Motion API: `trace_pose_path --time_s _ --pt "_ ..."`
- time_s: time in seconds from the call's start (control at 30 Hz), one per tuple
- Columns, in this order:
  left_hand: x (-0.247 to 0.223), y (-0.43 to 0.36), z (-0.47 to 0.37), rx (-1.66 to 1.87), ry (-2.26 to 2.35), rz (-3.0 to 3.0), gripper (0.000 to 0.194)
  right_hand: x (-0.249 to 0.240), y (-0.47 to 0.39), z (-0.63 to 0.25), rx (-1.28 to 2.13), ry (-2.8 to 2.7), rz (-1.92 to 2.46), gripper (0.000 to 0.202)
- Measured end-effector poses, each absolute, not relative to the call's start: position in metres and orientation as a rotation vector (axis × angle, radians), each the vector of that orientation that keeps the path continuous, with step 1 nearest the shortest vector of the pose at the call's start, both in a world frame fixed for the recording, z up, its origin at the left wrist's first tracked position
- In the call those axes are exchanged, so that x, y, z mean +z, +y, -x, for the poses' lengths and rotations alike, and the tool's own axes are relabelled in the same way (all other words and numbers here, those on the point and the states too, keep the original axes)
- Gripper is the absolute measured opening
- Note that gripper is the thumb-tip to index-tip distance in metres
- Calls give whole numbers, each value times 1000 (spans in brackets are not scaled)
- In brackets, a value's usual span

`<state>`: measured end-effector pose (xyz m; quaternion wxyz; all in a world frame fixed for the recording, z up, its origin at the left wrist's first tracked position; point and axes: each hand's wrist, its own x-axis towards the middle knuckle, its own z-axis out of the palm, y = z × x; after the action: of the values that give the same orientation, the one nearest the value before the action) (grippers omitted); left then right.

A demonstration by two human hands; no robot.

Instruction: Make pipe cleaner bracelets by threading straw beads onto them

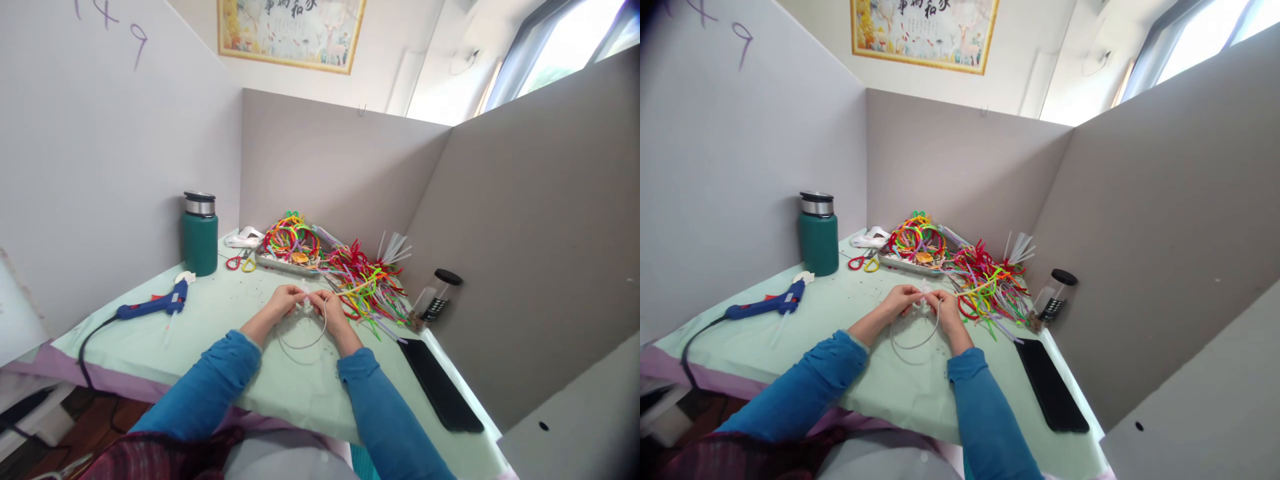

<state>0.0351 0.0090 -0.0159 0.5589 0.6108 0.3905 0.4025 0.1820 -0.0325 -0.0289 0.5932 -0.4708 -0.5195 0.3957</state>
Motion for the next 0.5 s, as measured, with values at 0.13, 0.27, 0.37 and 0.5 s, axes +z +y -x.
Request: trace_pose_path --time_s 0.13,0.27,0.37,0.5 --pt "-16 10 -34 924 986 -1493 34 -29 -32 -182 915 -1203 1097 35" --pt "-19 12 -33 908 968 -1571 39 -32 -29 -184 883 -1174 1095 35" --pt "-21 13 -34 888 938 -1591 43 -33 -27 -187 854 -1157 1102 35" --pt "-20 12 -34 869 950 -1624 45 -34 -26 -188 845 -1171 1100 34"
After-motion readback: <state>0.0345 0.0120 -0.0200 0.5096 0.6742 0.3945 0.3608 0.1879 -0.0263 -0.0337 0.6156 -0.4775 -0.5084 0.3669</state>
